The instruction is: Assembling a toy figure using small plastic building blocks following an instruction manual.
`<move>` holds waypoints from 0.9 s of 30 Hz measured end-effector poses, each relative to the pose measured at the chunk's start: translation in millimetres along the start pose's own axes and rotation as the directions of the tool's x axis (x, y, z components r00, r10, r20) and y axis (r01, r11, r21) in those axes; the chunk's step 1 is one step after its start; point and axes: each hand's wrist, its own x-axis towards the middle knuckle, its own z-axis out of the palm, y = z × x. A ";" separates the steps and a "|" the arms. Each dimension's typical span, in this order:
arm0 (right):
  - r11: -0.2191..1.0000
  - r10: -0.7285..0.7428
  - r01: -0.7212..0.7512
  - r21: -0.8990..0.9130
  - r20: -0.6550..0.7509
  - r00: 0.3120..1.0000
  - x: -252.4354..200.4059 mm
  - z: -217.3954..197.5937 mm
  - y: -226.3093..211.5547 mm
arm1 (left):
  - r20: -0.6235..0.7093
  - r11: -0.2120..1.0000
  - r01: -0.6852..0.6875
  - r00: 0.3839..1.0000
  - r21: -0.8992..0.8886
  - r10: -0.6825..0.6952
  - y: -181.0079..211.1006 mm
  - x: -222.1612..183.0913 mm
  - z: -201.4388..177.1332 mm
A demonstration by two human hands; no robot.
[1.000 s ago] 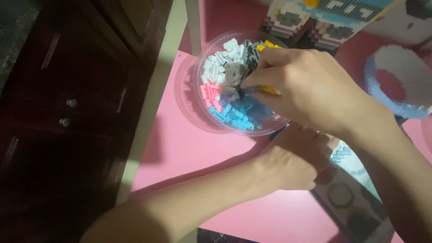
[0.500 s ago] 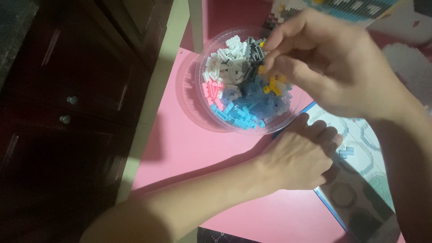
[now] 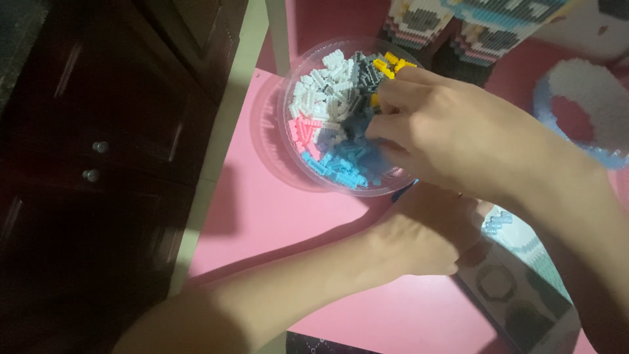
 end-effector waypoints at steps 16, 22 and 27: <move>0.821 0.167 -0.095 0.563 -0.077 0.983 -4.4 -27.1 8.9 | -0.115 0.995 -0.050 0.992 0.091 0.061 -0.4 -0.7 7.5; 0.702 0.265 -0.088 0.706 -0.144 0.953 -27.0 -31.4 13.8 | 0.004 0.956 -0.072 0.997 0.283 0.074 0.9 -4.9 8.6; 0.544 0.395 -0.132 0.829 -0.114 0.911 -88.2 -31.0 26.4 | 0.059 0.987 -0.014 0.998 0.163 0.004 7.6 0.9 -0.3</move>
